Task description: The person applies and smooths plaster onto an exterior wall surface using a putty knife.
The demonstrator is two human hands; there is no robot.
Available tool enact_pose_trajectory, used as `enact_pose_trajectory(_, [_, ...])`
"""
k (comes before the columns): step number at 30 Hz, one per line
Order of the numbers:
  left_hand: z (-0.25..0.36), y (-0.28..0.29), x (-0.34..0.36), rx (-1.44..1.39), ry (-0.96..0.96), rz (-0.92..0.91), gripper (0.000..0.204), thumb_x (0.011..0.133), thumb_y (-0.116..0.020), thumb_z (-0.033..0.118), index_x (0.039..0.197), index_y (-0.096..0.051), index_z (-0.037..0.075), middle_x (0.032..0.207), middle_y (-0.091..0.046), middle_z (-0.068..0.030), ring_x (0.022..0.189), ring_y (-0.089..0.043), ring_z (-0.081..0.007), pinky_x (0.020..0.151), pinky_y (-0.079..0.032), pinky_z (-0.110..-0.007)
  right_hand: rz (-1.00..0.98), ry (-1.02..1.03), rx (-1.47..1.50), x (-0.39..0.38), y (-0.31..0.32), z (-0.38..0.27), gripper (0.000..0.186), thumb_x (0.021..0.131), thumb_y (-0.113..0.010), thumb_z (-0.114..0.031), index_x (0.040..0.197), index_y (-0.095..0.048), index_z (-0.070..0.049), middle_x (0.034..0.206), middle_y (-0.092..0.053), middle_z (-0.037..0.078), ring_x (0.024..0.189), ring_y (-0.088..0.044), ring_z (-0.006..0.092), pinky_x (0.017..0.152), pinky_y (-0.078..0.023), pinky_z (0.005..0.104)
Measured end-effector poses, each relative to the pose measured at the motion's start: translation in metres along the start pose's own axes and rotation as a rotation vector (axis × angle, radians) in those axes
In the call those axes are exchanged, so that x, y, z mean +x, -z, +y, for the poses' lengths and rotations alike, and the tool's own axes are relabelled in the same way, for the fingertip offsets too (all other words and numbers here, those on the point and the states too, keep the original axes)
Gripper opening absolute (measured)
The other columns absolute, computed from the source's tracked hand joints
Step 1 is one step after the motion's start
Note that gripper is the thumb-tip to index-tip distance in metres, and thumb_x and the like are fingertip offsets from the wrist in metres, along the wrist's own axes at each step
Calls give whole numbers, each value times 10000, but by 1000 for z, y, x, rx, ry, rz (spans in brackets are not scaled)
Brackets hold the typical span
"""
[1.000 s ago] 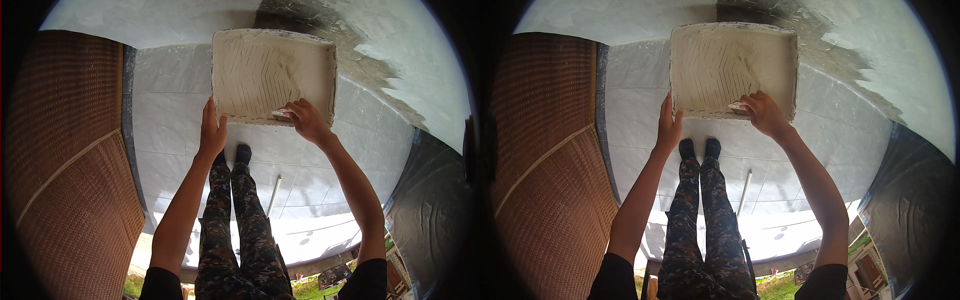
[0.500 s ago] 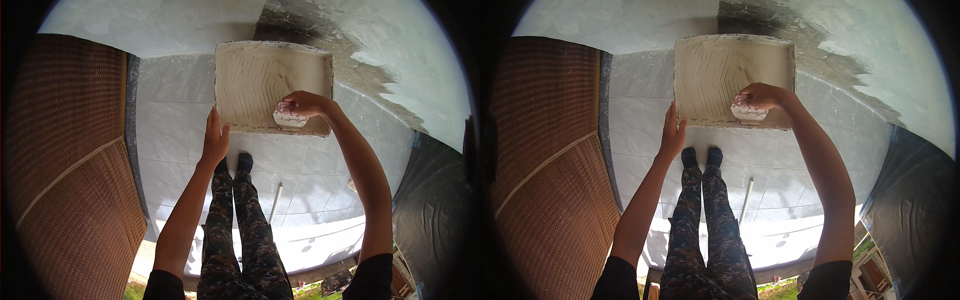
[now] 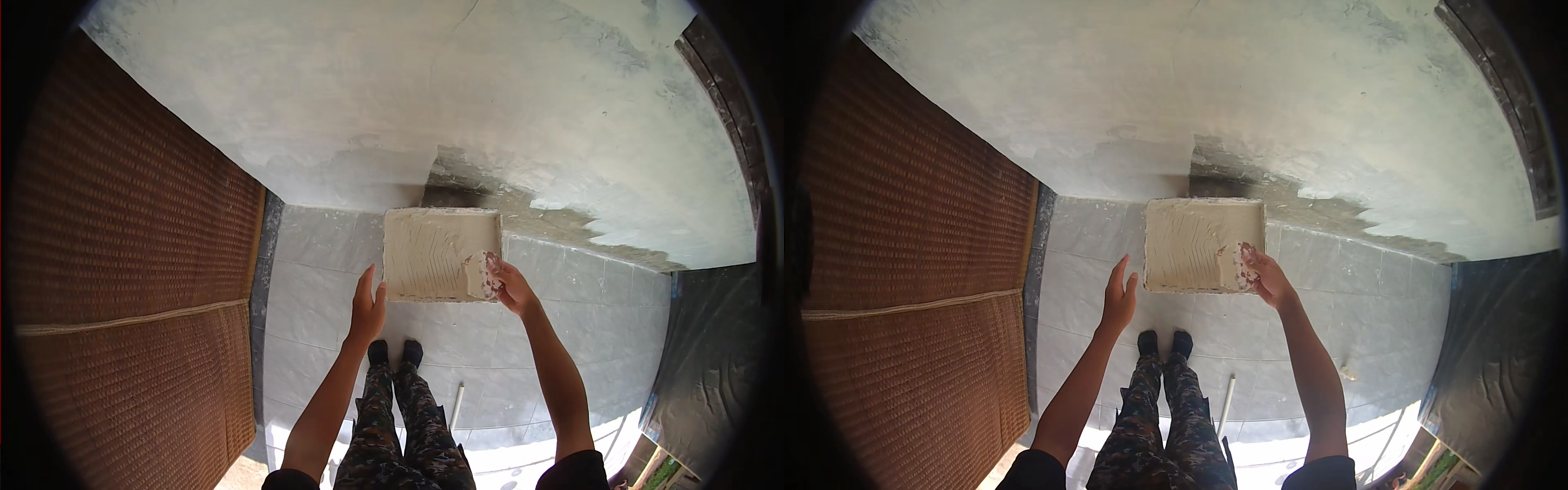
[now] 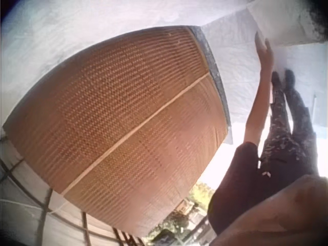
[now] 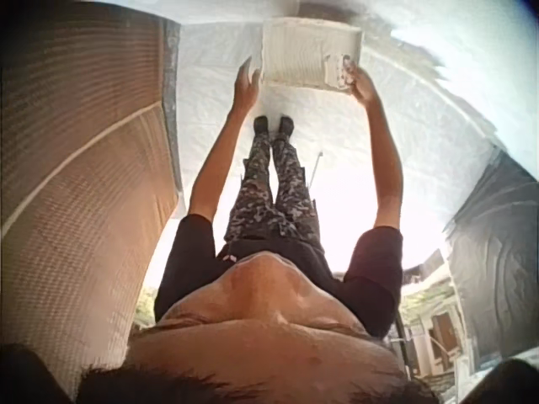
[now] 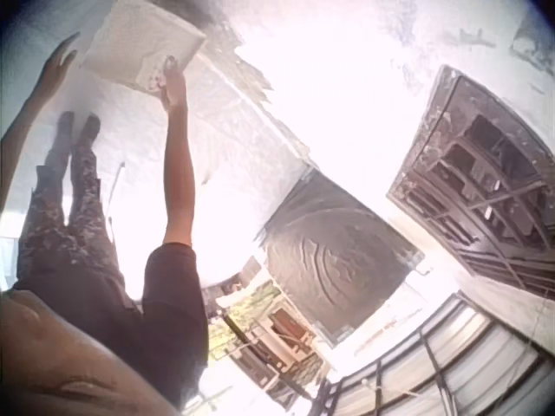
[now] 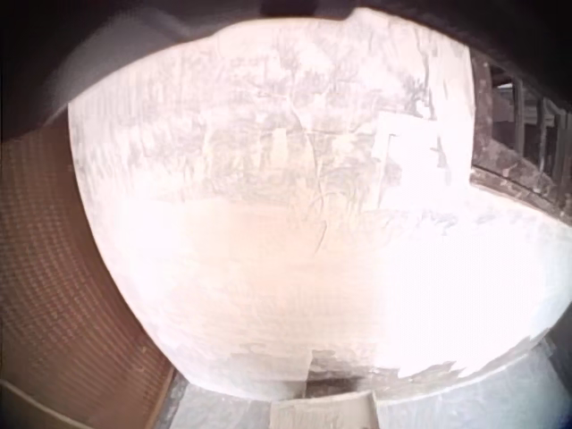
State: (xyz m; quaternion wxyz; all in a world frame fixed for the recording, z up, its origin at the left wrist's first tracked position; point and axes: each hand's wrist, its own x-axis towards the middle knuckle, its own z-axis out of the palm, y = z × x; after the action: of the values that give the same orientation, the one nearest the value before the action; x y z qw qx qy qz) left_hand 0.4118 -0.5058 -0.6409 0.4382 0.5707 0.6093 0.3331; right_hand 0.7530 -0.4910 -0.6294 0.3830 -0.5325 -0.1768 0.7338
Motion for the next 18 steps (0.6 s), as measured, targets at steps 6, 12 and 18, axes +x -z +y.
enact_pose_trajectory(6, [105, 81, 35, 33, -273, 110, 450, 1024, -488, 197, 1426, -453, -1, 1438, -498, -202, 1376, -438, -326, 1156, -316, -414, -130, 241, 363, -65, -80, -22, 415, 1036, -507, -201, 1398, -454, -5, 1328, -590, 98, 1197, -584, 211, 1050, -453, 403])
enact_pose_trajectory(12, [226, 192, 58, -3, -507, 227, 435, 1028, -492, 206, 1410, -469, 0, 1414, -521, -194, 1356, -466, -314, 1136, -345, -414, -280, 495, 551, -125, -185, -109, 438, 1011, -526, -150, 1419, -435, -20, 1376, -552, 114, 1264, -539, 228, 1081, -433, 411])
enact_pose_trajectory(18, [313, 303, 71, -6, -759, 366, 409, 1024, -498, 128, 1413, -473, 6, 1400, -538, -187, 1344, -486, -306, 1132, -350, -406, -332, 702, 600, -157, -282, -194, 454, 991, -561, -135, 1415, -427, -44, 1373, -550, 96, 1267, -533, 223, 1090, -427, 412])
